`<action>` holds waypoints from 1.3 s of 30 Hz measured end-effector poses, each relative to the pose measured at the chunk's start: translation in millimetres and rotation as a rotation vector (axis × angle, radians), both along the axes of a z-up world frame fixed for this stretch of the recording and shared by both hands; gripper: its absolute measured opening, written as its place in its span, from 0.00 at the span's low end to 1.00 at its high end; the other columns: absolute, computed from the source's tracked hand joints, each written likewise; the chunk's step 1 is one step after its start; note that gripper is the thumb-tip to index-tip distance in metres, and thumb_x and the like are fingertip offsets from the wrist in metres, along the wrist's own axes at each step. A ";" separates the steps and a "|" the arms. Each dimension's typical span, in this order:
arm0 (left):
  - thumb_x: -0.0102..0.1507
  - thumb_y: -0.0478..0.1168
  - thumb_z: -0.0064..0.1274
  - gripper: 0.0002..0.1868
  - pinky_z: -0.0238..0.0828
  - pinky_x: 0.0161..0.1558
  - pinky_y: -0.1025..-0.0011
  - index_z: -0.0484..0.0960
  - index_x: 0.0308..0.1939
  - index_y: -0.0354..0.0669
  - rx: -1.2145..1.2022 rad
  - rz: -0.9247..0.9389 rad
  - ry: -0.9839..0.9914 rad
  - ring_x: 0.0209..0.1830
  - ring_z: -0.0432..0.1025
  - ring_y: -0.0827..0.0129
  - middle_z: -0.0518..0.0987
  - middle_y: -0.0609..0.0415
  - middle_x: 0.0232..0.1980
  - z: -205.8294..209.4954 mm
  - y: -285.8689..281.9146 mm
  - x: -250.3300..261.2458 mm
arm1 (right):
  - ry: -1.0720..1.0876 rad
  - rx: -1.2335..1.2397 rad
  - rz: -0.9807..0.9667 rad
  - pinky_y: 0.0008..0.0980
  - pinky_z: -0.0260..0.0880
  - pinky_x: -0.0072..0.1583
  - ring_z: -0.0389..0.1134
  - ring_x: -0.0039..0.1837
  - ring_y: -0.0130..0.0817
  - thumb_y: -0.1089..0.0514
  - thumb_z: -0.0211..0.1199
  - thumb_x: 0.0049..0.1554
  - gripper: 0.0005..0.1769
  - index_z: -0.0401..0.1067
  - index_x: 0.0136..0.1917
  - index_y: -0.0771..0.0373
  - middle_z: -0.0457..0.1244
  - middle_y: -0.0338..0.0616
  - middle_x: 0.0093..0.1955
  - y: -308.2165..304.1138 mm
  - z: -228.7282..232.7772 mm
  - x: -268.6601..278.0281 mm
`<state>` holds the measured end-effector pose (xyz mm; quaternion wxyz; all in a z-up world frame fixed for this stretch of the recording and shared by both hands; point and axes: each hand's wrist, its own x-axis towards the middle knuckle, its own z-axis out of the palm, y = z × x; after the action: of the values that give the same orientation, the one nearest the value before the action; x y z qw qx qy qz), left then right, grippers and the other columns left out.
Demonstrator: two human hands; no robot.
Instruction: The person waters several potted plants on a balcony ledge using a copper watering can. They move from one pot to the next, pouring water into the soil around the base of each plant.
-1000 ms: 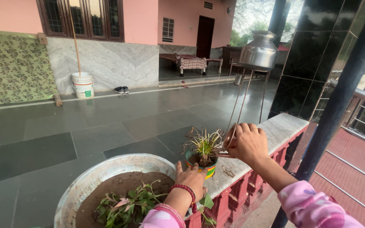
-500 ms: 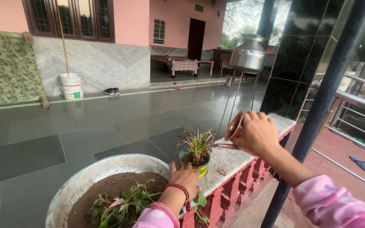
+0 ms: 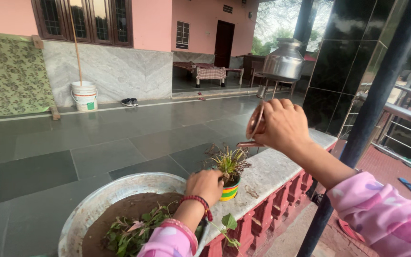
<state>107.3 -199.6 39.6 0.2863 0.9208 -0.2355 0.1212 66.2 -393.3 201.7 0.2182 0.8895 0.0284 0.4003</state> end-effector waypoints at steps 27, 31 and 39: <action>0.62 0.37 0.52 0.18 0.51 0.74 0.42 0.83 0.56 0.54 0.167 -0.047 0.043 0.62 0.73 0.51 0.82 0.48 0.57 42.0 -14.7 32.7 | 0.099 -0.053 -0.115 0.43 0.64 0.56 0.64 0.59 0.41 0.24 0.77 0.30 0.52 0.71 0.55 0.63 0.64 0.41 0.51 26.4 -15.5 22.1; 0.62 0.36 0.51 0.19 0.50 0.74 0.41 0.83 0.57 0.56 0.191 -0.045 0.025 0.62 0.73 0.51 0.82 0.48 0.57 46.9 -15.9 34.9 | 0.051 -0.104 -0.101 0.43 0.63 0.58 0.64 0.59 0.40 0.18 0.76 0.24 0.61 0.71 0.57 0.63 0.64 0.41 0.51 13.6 -10.9 23.6; 0.62 0.36 0.53 0.18 0.50 0.74 0.41 0.83 0.56 0.53 0.252 -0.055 -0.044 0.64 0.72 0.53 0.82 0.46 0.56 48.0 -31.0 38.2 | -0.026 -0.192 -0.014 0.45 0.60 0.64 0.62 0.64 0.41 0.29 0.78 0.29 0.51 0.72 0.58 0.62 0.64 0.41 0.55 -1.4 -12.8 28.2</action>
<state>145.5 -230.6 87.6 0.1661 0.9399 -0.2801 0.1028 94.4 -394.7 188.9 0.3057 0.8593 0.0578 0.4059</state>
